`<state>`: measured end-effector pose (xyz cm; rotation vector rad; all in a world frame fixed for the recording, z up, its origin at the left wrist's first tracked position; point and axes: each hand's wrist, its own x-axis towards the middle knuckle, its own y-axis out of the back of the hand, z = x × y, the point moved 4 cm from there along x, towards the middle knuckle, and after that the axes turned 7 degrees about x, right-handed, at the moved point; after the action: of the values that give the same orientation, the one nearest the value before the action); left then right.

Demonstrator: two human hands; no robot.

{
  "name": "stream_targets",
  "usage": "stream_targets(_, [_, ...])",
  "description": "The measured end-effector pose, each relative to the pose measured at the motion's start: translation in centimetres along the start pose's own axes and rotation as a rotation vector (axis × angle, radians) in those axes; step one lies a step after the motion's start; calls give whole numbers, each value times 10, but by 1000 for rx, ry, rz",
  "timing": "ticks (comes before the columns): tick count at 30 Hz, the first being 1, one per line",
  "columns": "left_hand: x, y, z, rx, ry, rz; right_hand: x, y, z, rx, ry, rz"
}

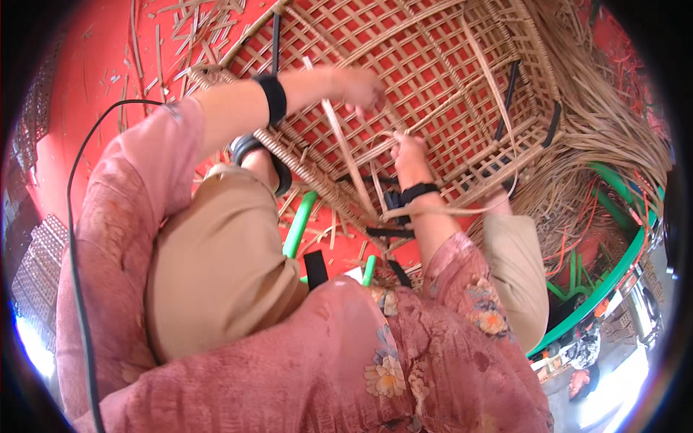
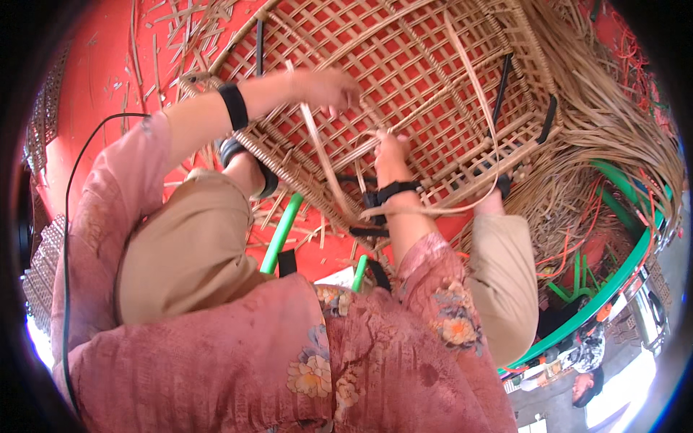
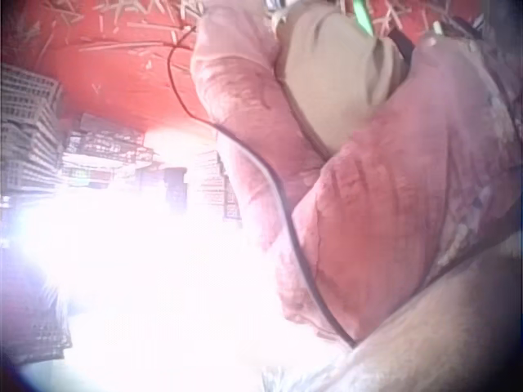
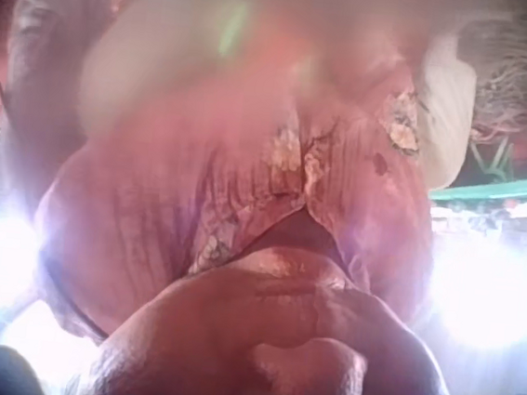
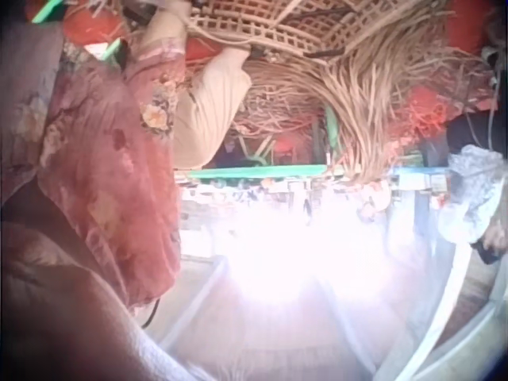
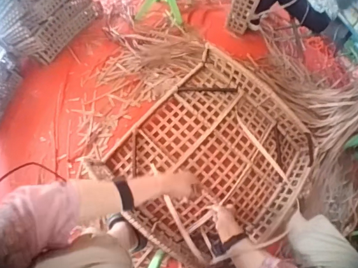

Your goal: The recorder is weaving bamboo or wicker strips to assemble or reinforce a piece of furniture, using manual weaving and a pneumatic nail gun.

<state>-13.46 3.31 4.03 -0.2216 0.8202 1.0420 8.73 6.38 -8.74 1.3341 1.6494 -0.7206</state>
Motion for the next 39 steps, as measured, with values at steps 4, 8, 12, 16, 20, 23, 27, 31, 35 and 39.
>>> stream_targets(4, [44, -43, -37, 119, -109, 295, -28, -6, -11, 237, 9, -8])
stream_targets(8, [54, -69, -29, 262, -176, 456, -49, -23, -27, 230, 115, -11])
stream_targets(12, [36, -66, -22, 458, -73, 553, -55, -37, -28, 179, 57, -81])
stream_targets(16, [20, -47, -11, 214, -238, 632, -49, -38, -25, 173, 42, -114])
stream_targets(20, [9, -38, 3, -922, -116, 109, -41, -32, -19, 161, -3, -62])
stream_targets(23, [-34, -21, 23, -1378, -193, -165, -34, -30, -18, 232, -19, -56])
stream_targets(27, [-110, 6, 23, -1640, -338, -236, -24, -23, -16, 78, -113, 76])
stream_targets(31, [-162, 19, -8, -1731, -419, -244, -22, -18, -18, 84, -168, 45])
stream_targets(35, [-185, 25, -26, -1652, -537, -114, -32, -20, -24, 152, -409, -453])
stream_targets(39, [-217, 46, -4, -1545, -811, -175, -31, -4, -36, -145, -352, -91])
